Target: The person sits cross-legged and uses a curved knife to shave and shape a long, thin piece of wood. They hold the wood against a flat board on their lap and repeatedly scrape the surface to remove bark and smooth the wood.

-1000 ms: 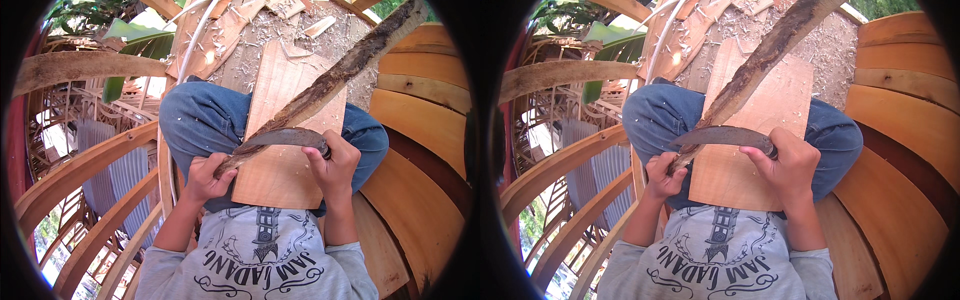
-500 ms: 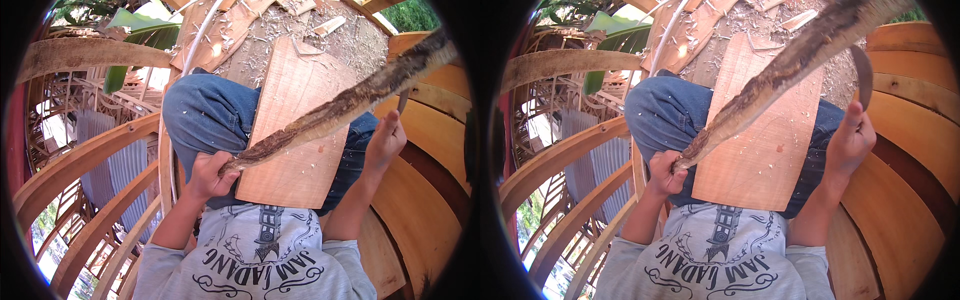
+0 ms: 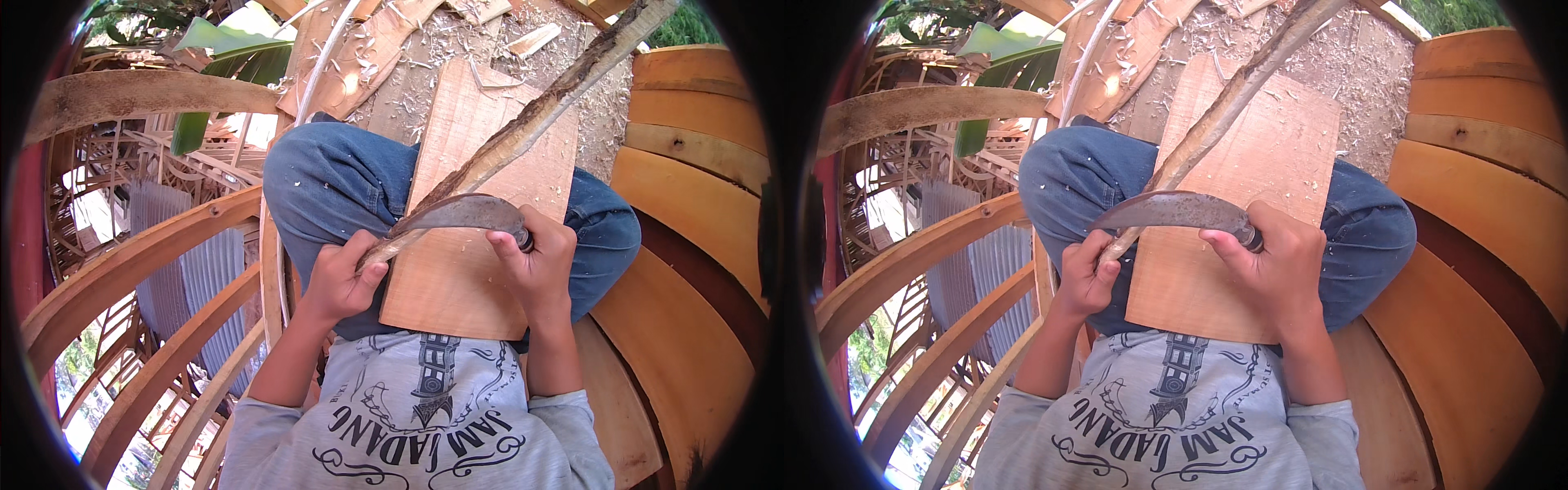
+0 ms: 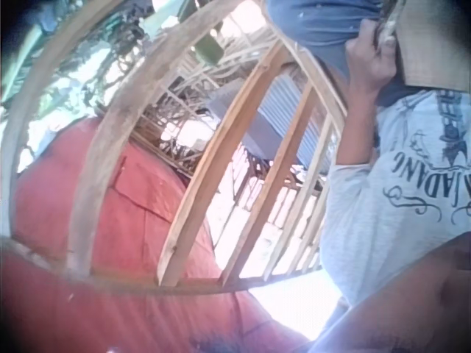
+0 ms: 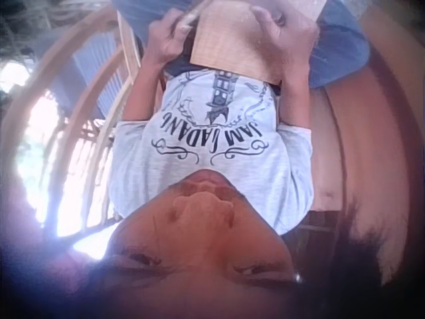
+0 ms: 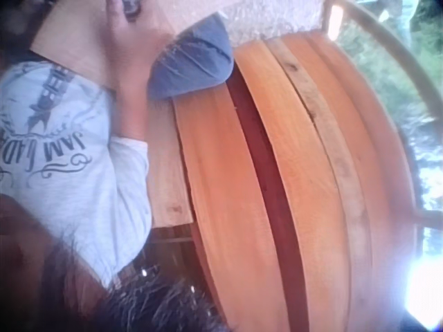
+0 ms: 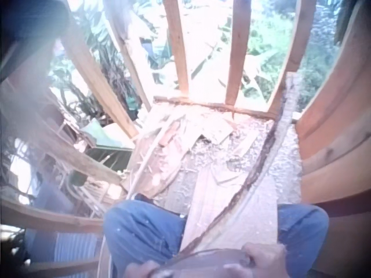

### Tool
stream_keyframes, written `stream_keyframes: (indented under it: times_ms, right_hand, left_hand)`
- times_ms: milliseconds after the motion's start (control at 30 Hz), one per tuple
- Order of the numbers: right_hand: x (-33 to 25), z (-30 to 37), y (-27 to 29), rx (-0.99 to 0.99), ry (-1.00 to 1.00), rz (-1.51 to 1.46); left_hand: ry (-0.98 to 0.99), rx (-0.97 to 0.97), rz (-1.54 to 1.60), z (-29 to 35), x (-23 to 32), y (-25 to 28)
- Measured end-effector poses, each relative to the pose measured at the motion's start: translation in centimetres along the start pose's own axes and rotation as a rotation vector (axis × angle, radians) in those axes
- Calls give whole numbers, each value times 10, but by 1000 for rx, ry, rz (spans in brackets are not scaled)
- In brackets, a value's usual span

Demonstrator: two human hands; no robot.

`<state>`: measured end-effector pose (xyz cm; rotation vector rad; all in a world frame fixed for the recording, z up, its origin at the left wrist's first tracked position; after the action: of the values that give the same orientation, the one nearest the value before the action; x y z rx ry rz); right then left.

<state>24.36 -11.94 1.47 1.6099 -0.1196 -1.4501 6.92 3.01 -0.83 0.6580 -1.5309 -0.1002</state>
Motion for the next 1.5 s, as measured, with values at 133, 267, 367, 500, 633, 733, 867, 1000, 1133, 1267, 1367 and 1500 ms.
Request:
stream_keyframes:
  times_ms: [133,267,367,500,633,733,867,1000,1133,1267,1367,1500]
  right_hand:
    - [-12,-13,0,86,56,184]
    - [-15,-19,14,194,147,280]
    - [3,-27,26,218,49,90]
    - [-8,-32,39,312,157,279]
    - [0,-31,33,272,79,234]
    - [12,-25,13,188,-19,130]
    - [2,-17,-3,88,27,155]
    - [-4,-16,1,139,44,229]
    - [-4,-22,10,221,37,275]
    - [-2,-28,18,282,-11,272]
    - [-3,-33,16,302,2,285]
    - [7,-39,19,445,99,169]
  left_hand:
    - [45,-38,24,0,-3,2]
    - [30,-101,74,-1,-3,1]
    - [17,-117,104,-1,-3,1]
    - [-11,-100,111,-1,-1,2]
    - [86,-135,171,-3,-3,2]
    - [92,-149,181,-6,-2,2]
    - [145,-154,232,2,-14,1]
    - [126,-163,249,2,-12,2]
    - [127,-192,258,0,-12,1]
    - [114,-163,263,2,-14,0]
    - [138,-162,271,-1,-12,1]
    - [101,-219,260,-1,-10,1]
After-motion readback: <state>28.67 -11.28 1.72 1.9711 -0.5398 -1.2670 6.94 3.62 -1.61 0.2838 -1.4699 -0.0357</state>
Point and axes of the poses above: each hand's wrist, its own z-axis away from the middle knuckle, its own y-axis out of the back of the hand, x = y × z, the point moved 8 cm from there along -z, towards the middle knuckle, and after that the axes turned 11 degrees about -y, right-handed, at the moved point
